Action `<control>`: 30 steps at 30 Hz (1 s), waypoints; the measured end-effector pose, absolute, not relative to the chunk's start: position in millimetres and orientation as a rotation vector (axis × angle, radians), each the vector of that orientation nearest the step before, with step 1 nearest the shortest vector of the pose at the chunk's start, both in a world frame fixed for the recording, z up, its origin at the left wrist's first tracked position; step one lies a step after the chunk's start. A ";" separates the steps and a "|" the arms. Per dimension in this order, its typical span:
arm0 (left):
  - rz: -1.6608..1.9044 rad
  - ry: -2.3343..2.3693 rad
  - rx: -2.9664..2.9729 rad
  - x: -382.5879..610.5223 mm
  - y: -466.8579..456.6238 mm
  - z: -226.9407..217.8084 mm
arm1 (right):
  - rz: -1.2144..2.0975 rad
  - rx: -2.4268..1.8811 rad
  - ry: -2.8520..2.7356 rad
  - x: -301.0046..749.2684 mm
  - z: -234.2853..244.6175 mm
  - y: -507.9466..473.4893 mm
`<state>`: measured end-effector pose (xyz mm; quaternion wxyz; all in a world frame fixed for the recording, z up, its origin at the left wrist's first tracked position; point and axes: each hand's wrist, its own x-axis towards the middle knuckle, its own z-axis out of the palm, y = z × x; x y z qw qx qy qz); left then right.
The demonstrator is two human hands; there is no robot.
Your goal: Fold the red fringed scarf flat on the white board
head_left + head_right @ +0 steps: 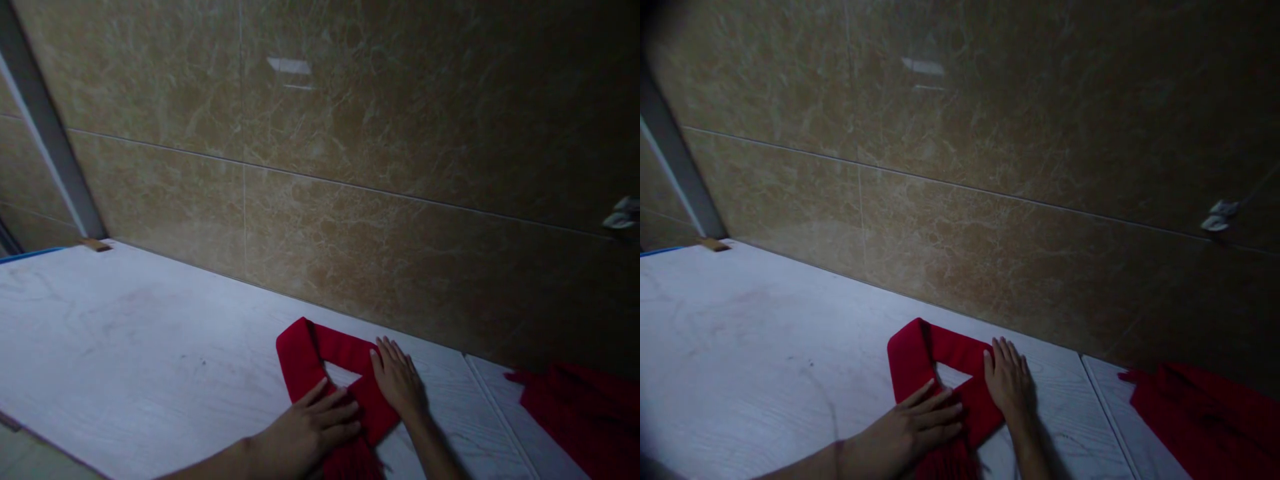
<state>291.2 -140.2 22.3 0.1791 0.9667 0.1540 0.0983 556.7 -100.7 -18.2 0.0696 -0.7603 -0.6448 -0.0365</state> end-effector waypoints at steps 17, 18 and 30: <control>0.190 0.060 2.533 290.1 -114.1 62.3 | -0.025 -2.193 -1.819 551.8 -3.0 -101.7; 0.242 0.104 2.421 283.5 -93.3 75.2 | -0.043 -2.176 -1.793 549.6 4.4 -106.5; 0.604 0.588 2.379 299.8 25.0 8.0 | 0.893 -2.198 -1.471 510.1 6.9 -242.5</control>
